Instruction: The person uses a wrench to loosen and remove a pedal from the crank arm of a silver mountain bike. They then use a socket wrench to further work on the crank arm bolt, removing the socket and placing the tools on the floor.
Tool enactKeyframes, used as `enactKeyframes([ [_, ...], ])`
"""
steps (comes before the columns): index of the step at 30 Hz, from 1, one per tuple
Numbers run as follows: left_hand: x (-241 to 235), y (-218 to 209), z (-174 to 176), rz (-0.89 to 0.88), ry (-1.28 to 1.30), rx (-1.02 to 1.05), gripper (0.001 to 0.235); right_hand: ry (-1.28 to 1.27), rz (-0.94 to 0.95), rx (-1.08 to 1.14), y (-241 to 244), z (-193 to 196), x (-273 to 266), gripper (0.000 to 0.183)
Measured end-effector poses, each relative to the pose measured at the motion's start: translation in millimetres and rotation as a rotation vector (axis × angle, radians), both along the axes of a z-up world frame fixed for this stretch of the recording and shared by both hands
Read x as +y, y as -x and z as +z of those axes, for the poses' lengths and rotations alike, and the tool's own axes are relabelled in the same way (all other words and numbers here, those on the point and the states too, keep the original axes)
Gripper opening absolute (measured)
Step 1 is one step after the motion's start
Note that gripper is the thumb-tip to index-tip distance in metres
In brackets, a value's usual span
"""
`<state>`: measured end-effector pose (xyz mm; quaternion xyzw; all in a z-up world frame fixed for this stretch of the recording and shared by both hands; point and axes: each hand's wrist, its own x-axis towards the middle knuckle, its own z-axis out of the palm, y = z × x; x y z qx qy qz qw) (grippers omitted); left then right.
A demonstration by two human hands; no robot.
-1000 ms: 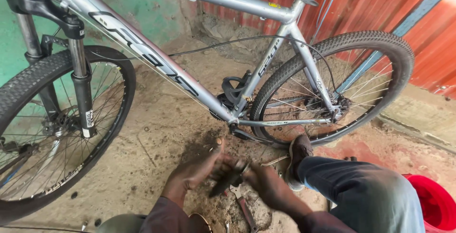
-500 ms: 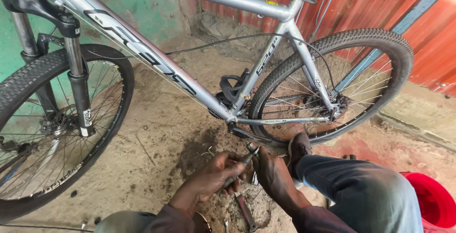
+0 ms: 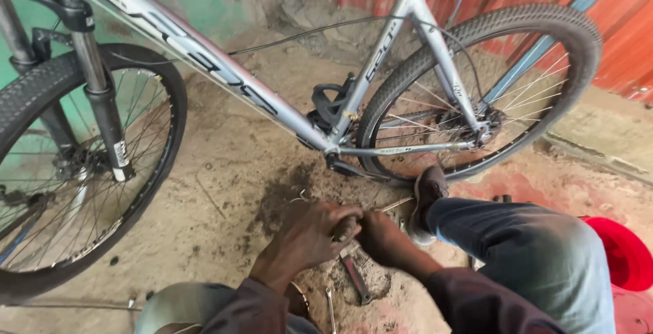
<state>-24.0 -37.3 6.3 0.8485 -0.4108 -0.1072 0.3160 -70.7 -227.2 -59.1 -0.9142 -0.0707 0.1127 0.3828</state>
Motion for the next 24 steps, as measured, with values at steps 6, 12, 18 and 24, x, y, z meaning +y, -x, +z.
enactKeyframes([
  [6,10.0,7.8,63.1,0.143,0.074,0.266,0.027,-1.248,-0.271,0.55,-2.8,10.7,-6.0,0.034],
  [12,17.5,6.5,65.3,0.07,0.512,0.222,0.03,-1.27,-0.174,0.124,3.5,37.4,7.2,0.046],
  [18,0.2,4.1,48.6,0.08,0.247,0.222,0.029,-0.041,-0.215,-0.375,1.0,30.9,5.4,0.033],
  [24,2.1,10.3,42.5,0.09,0.679,0.34,0.043,-0.289,-0.237,-0.334,4.2,68.8,4.8,0.017],
])
